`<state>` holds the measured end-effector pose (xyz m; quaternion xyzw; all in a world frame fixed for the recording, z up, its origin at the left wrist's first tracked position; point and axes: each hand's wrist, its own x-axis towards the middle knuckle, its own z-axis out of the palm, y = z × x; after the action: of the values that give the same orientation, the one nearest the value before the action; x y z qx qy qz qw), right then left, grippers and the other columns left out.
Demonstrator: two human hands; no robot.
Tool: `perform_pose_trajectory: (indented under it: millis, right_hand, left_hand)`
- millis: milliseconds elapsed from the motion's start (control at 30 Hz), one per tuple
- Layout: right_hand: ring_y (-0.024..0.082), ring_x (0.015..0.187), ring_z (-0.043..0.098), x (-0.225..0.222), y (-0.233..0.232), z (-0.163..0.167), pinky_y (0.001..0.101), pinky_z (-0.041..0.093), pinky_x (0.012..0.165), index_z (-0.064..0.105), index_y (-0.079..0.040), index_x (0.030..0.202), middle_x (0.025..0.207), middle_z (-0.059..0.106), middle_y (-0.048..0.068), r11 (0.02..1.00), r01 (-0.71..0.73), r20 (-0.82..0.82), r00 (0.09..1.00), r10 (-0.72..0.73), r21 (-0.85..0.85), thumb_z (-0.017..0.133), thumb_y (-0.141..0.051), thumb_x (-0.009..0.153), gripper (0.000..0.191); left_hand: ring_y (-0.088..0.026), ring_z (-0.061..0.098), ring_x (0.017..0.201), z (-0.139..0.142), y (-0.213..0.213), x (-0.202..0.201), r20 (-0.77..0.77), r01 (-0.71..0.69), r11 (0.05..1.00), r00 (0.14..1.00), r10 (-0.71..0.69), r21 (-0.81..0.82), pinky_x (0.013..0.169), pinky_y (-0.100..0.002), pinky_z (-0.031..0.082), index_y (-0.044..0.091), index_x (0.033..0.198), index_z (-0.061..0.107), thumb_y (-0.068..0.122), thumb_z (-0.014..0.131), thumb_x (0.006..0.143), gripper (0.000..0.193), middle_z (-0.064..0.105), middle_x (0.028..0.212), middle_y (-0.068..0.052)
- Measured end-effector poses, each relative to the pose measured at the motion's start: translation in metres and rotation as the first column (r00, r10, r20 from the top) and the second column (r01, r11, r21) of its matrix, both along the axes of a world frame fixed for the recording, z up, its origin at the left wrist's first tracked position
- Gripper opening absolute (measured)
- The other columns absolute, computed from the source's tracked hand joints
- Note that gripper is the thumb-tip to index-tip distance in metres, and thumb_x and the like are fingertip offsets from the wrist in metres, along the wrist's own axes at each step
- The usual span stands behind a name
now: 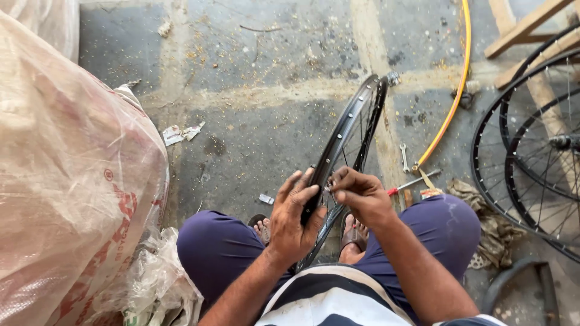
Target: The person sits on the floor and repeatedly wipes the rim of a bicycle wheel with a small white cloth. They rotate the wheel to access different sections of the rim, continuing the wiping motion throughout the clip.
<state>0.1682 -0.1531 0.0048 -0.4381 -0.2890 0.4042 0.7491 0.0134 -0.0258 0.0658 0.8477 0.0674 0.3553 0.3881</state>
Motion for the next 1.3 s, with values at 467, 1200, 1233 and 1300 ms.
perform_pose_trajectory:
  millis: [467, 1200, 1233, 1300]
  right_hand:
    - [0.017, 0.095, 0.068, 0.005, 0.0, -0.01, 0.0359, 0.06, 0.085, 0.06, 0.002, 0.107, 0.101, 0.07, 0.005, 0.991, 0.036, 0.065, 0.997, -0.028, -0.126, 0.084, 0.013, 0.079, 0.039]
    - [0.012, 0.09, 0.067, 0.006, -0.006, -0.001, 0.0287, 0.058, 0.079, 0.062, 0.0, 0.106, 0.098, 0.073, 0.006, 0.955, 0.178, 0.279, 0.954, -0.108, -0.239, 0.079, 0.009, 0.08, 0.033]
    - [0.012, 0.089, 0.068, 0.004, -0.005, -0.004, 0.0289, 0.058, 0.079, 0.066, 0.001, 0.11, 0.098, 0.075, 0.008, 0.898, 0.323, 0.407, 0.894, -0.186, -0.299, 0.077, 0.009, 0.08, 0.033]
    - [0.013, 0.09, 0.069, 0.005, -0.004, -0.008, 0.0297, 0.059, 0.079, 0.07, 0.002, 0.113, 0.099, 0.077, 0.009, 0.841, 0.433, 0.56, 0.805, -0.197, -0.325, 0.075, 0.009, 0.08, 0.034]
  left_hand:
    - [-0.043, 0.054, 0.141, 0.002, -0.005, 0.0, 0.004, 0.024, 1.0, 1.0, -0.024, 0.016, 0.124, -0.051, 0.036, 0.004, 0.13, 0.056, 0.021, 0.063, 0.103, 0.033, 0.059, 0.146, -0.026]
    - [-0.043, 0.054, 0.143, 0.001, -0.009, 0.005, 0.002, 0.063, 0.998, 0.998, -0.063, -0.018, 0.124, -0.051, 0.037, 0.005, 0.133, 0.057, 0.025, 0.064, 0.104, 0.036, 0.057, 0.15, -0.025]
    - [-0.043, 0.054, 0.143, 0.002, -0.011, 0.006, -0.004, 0.064, 0.998, 0.998, -0.064, -0.011, 0.124, -0.051, 0.037, 0.004, 0.133, 0.057, 0.025, 0.064, 0.104, 0.036, 0.057, 0.15, -0.025]
    - [-0.041, 0.056, 0.143, 0.003, -0.012, 0.007, 0.004, 0.074, 0.997, 0.997, -0.074, 0.013, 0.125, -0.052, 0.037, 0.005, 0.133, 0.057, 0.025, 0.063, 0.105, 0.035, 0.057, 0.151, -0.024]
